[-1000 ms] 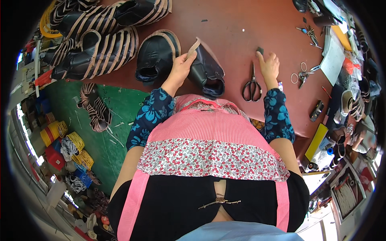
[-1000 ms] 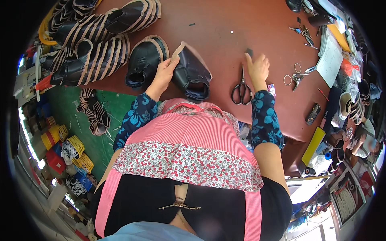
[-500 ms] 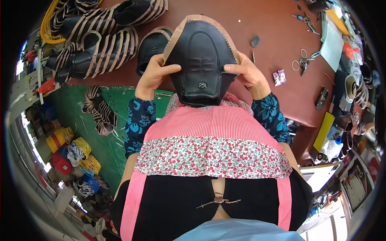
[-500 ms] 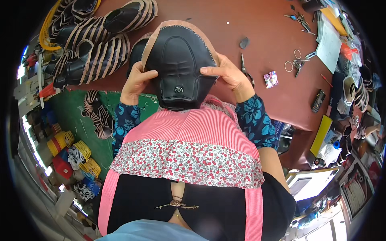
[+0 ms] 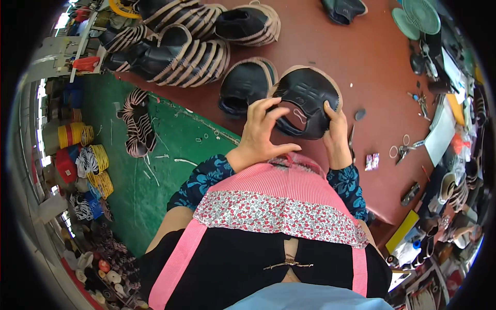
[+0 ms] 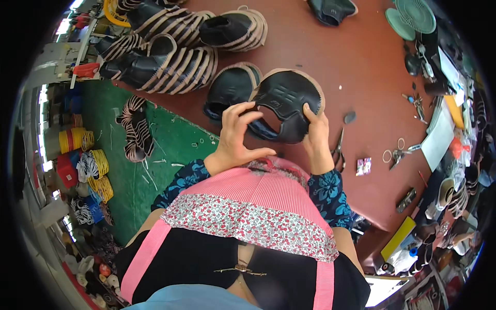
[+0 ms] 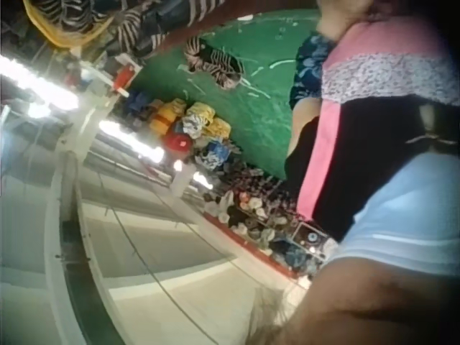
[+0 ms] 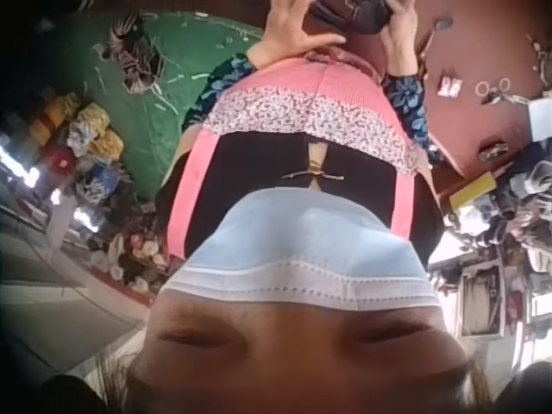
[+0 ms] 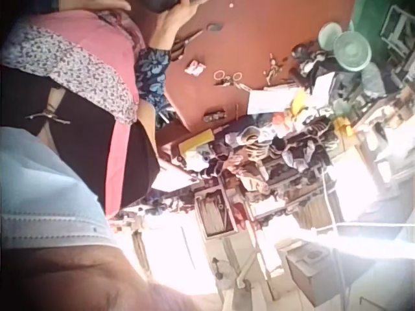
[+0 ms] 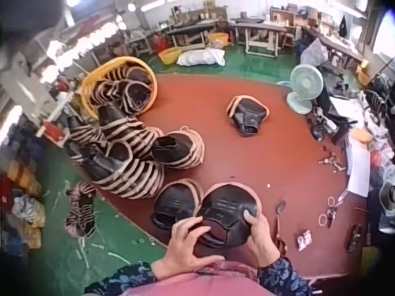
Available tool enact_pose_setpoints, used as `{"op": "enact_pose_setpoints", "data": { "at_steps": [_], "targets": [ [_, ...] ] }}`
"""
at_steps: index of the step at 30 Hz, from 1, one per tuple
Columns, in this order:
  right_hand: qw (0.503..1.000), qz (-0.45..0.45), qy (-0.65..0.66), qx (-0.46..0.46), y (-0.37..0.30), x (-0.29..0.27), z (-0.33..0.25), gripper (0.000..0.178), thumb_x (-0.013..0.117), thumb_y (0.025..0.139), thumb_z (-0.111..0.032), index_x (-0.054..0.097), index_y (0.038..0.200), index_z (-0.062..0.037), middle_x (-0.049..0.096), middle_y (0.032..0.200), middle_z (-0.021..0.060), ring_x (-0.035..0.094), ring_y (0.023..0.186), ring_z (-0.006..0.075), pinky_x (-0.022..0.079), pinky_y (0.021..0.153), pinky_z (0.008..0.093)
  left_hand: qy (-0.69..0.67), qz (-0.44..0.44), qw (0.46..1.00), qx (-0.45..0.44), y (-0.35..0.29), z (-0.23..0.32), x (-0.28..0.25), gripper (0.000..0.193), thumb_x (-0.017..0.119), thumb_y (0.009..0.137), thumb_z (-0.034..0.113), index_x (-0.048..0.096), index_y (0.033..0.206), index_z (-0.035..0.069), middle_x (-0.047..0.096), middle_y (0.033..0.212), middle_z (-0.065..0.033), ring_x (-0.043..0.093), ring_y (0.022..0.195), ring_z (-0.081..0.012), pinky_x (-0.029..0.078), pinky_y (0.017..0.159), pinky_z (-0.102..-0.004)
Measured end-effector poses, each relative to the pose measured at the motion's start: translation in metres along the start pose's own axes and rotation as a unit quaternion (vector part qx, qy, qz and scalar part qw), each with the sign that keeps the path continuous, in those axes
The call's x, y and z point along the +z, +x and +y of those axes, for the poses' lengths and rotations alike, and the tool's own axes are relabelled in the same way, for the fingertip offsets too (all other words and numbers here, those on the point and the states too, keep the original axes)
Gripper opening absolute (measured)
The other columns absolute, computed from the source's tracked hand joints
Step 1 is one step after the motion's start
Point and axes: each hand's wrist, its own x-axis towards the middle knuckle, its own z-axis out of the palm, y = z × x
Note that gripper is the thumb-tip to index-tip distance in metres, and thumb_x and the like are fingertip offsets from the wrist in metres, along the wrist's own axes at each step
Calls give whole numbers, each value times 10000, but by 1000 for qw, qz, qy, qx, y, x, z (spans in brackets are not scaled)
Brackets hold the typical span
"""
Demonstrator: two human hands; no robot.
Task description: The worker is inspecting and sorting shoe uppers at a quality control or finishing station.
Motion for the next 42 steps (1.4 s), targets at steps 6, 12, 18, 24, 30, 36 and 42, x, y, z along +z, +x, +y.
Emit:
{"op": "enact_pose_setpoints", "data": {
  "at_steps": [6, 12, 18, 24, 30, 36, 42],
  "targets": [
    [997, -21, 62, 32, 90, 102, -31, 620, 477, 1184, -537, 658, 1383, 21, 769, 1121, 102, 741, 952, 174, 610, 812, 313, 106, 103, 988, 47, 95, -56, -50, 329, 964, 796, 204, 736, 997, 79, 544, 1553, -241, 518, 1399, -452, 422, 1155, -534],
    [977, -31, -183, -103, 213, 106, -56, 382, 579, 1160, -322, 726, 1330, -14, 764, 1079, 49, 704, 936, 129, 559, 812, 273, 270, 36, 962, -26, 209, -181, -69, 323, 823, 969, 270, 700, 1173, 52, 570, 1465, -212, 511, 1341, -462, 443, 1108, -596],
    [751, 183, -538, -336, 426, 62, -62, 490, 775, 1019, -390, 742, 1352, -32, 751, 1281, 164, 728, 1141, 302, 569, 1005, 409, 235, -120, 959, -99, 295, -267, -58, 316, 805, 962, 286, 675, 1120, 45, 745, 1051, -178, 663, 1091, -424, 524, 893, -605],
    [745, 317, -573, -127, 509, 113, -89, 601, 833, 919, -513, 754, 1408, -171, 504, 1609, 189, 379, 1481, 465, 373, 1206, 577, 177, -77, 980, -51, 301, -315, -57, 332, 883, 884, 203, 691, 1105, 48, 713, 1044, -164, 647, 1069, -413, 502, 1010, -562],
    [694, 330, -462, -444, 424, 127, -114, 266, 749, 1029, -332, 792, 1244, -182, 777, 1278, 41, 424, 1444, 376, 269, 1244, 538, 258, 41, 965, -2, 303, -238, -51, 600, 892, 905, 253, 659, 1435, 96, 669, 1463, -101, 581, 1439, -349, 241, 1285, -670],
    [612, 170, -508, -582, 172, 125, -68, 245, 807, 902, -110, 802, 1140, -55, 759, 1176, 120, 558, 1369, 437, 343, 1225, 547, -388, -57, 879, -269, 320, -165, 15, 611, 885, 919, 102, 639, 1465, -18, 682, 1439, -149, 644, 1342, -267, 513, 1153, -410],
    [785, 190, -237, -540, 45, 58, -98, 281, 695, 999, -133, 755, 1246, -13, 675, 1389, 157, 592, 1321, 317, 497, 1090, 437, -576, -158, 743, -301, 270, -110, 6, 616, 834, 886, -68, 634, 1462, 18, 730, 1348, -102, 699, 1246, -242, 577, 1094, -409]
  ]
}}
